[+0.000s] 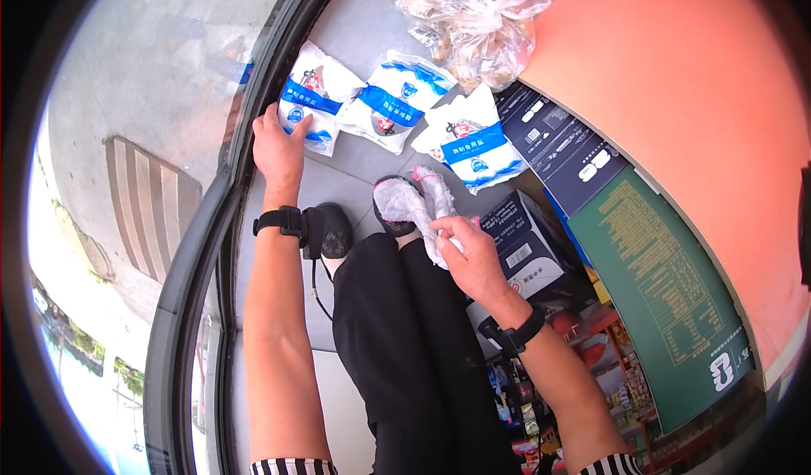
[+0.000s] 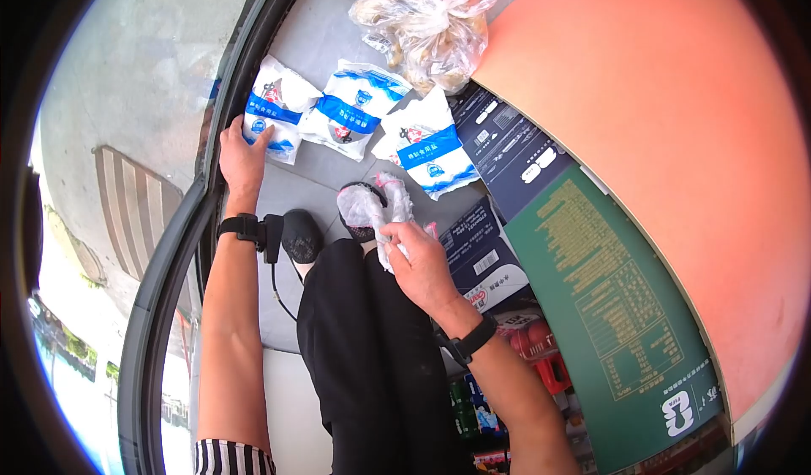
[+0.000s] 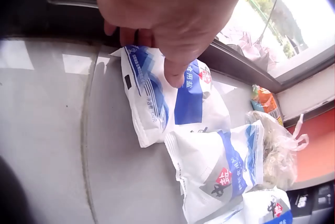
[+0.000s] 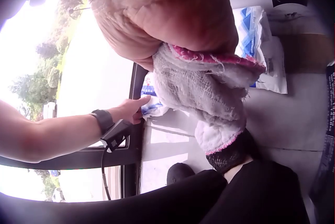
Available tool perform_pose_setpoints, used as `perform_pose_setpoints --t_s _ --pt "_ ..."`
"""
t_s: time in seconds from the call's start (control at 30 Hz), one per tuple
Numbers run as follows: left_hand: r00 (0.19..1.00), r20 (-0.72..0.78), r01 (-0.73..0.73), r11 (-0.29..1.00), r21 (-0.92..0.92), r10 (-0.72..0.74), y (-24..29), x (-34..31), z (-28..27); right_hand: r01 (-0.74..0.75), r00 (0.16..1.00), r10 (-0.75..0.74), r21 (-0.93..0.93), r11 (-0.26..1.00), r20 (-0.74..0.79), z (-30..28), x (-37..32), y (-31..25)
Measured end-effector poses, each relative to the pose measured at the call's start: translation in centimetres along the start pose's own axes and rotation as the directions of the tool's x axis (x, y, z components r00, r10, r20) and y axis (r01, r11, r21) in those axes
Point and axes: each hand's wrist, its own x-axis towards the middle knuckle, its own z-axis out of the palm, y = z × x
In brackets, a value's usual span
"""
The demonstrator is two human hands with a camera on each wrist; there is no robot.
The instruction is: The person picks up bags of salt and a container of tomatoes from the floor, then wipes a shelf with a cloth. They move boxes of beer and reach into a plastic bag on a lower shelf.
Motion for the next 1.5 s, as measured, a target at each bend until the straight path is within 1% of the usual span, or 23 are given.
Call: perform_pose_setpoints --t_s 0.13,0.17,0.2,0.27,0.33,0.4,0.43,0.5,0.53,0.57,0.63,0.67,0.73,0.8,0.87,0.93,1.03,1.13,1.2,1.27,1.4,1.47,1.5 --pt "0.99 0.141 0.017 1.0 -0.022 -0.014 0.0 0.3 0.3 0.035 0.999 -0.035 -0.025 0.999 -0.005 0.4 -0.3 0.6" --pt "0.95 0.3 0.103 0.994 -0.029 -0.089 -0.4 0.7 0.5 0.023 1.0 -0.023 -0.012 1.0 -0.006 0.5 -0.1 0.5" --pt "0.951 0.296 0.102 0.994 -0.034 -0.088 -0.4 0.6 0.6 0.007 1.0 -0.007 0.0 1.0 -0.008 0.5 0.0 0.3" --pt "0.992 0.092 -0.062 0.98 -0.189 0.081 -0.5 -0.4 1.0 0.013 1.0 -0.013 -0.016 1.0 -0.005 0.5 0.3 0.1" --pt "0.979 0.192 -0.013 0.954 -0.3 0.074 -0.5 0.0 1.1 0.079 0.997 -0.08 -0.094 0.992 -0.006 0.7 1.3 -0.1" --pt "0.934 0.357 0.253 0.765 -0.593 -0.031 -0.3 -0.4 1.0 0.076 0.997 -0.076 -0.1 0.992 0.003 1.2 2.3 -0.1" --pt "0.934 0.357 0.253 0.766 -0.592 -0.033 -0.6 -0.6 1.1 0.077 0.997 -0.076 -0.109 0.991 0.011 1.4 2.7 -0.2" --pt "0.846 0.528 0.476 0.545 -0.69 -0.071 -0.9 -1.0 0.9 0.094 0.996 -0.092 -0.116 0.989 0.017 2.1 3.3 -0.2" --pt "0.847 0.527 0.475 0.545 -0.691 -0.071 -0.9 -1.5 0.1 0.107 0.994 -0.106 -0.125 0.986 0.019 2.3 3.5 -0.3" --pt "0.831 0.555 0.511 0.432 -0.743 -0.028 -1.3 -2.5 -1.1 0.109 0.994 -0.107 -0.123 0.986 0.018 2.6 3.6 -0.5" --pt "0.807 0.588 0.559 0.259 -0.788 0.046 -1.6 -4.6 -4.4 -0.199 0.975 0.177 0.181 0.963 0.133 3.1 3.8 -1.0" --pt "0.797 0.599 0.576 0.207 -0.791 0.072 -1.5 -5.9 -6.1 -0.197 0.976 0.173 0.185 0.963 0.135 3.1 3.8 -1.1" --pt "0.761 0.634 0.622 0.125 -0.773 0.137 -1.5 -8.4 -9.0 -0.291 0.944 0.203 0.359 0.887 0.261 3.4 3.2 -1.7" --pt "0.705 0.68 0.68 0.082 -0.729 0.2 -1.4 -10.8 -10.5 -0.274 0.919 0.126 0.376 0.885 0.373 3.8 2.9 -2.7" --pt "0.648 0.711 0.716 0.098 -0.691 0.274 -0.8 -12.2 -11.2 -0.262 0.91 0.007 0.563 0.784 0.415 4.7 2.4 -5.2" --pt "0.619 0.727 0.724 0.145 -0.675 0.296 -0.6 -12.5 -11.1 -0.328 0.898 0.028 0.623 0.71 0.44 4.8 1.7 -6.1" --pt "0.615 0.719 0.77 -0.051 -0.636 0.323 -0.1 -12.4 -10.5 -0.311 0.906 0.102 0.482 0.819 0.411 3.5 2.3 -6.2" --pt "0.614 0.734 0.746 0.093 -0.66 0.289 0.9 -10.8 -9.7 -0.223 0.926 0.043 0.451 0.864 0.375 3.6 2.6 -4.4" --pt "0.715 0.655 0.635 0.165 -0.755 0.244 1.9 -9.4 -9.1 -0.134 0.97 0.051 0.344 0.929 0.238 3.6 2.2 -3.4" --pt "0.774 0.581 0.517 0.28 -0.809 0.252 2.2 -7.3 -7.8 -0.179 0.975 0.121 0.338 0.924 0.185 2.8 1.1 -3.4" --pt "0.874 0.42 0.335 0.323 -0.885 0.245 5.4 -4.4 -5.3 -0.197 0.978 0.185 0.145 0.97 0.096 1.8 -1.1 -0.4" --pt "0.887 0.363 0.254 0.355 -0.9 0.285 6.7 -3.3 -2.8 -0.253 0.96 0.238 0.092 0.963 0.15 1.5 -2.0 0.4" --pt "0.87 0.382 0.211 0.465 -0.86 0.312 7.2 -2.9 -1.2 -0.262 0.957 0.247 0.089 0.961 0.15 1.5 -2.4 0.6"
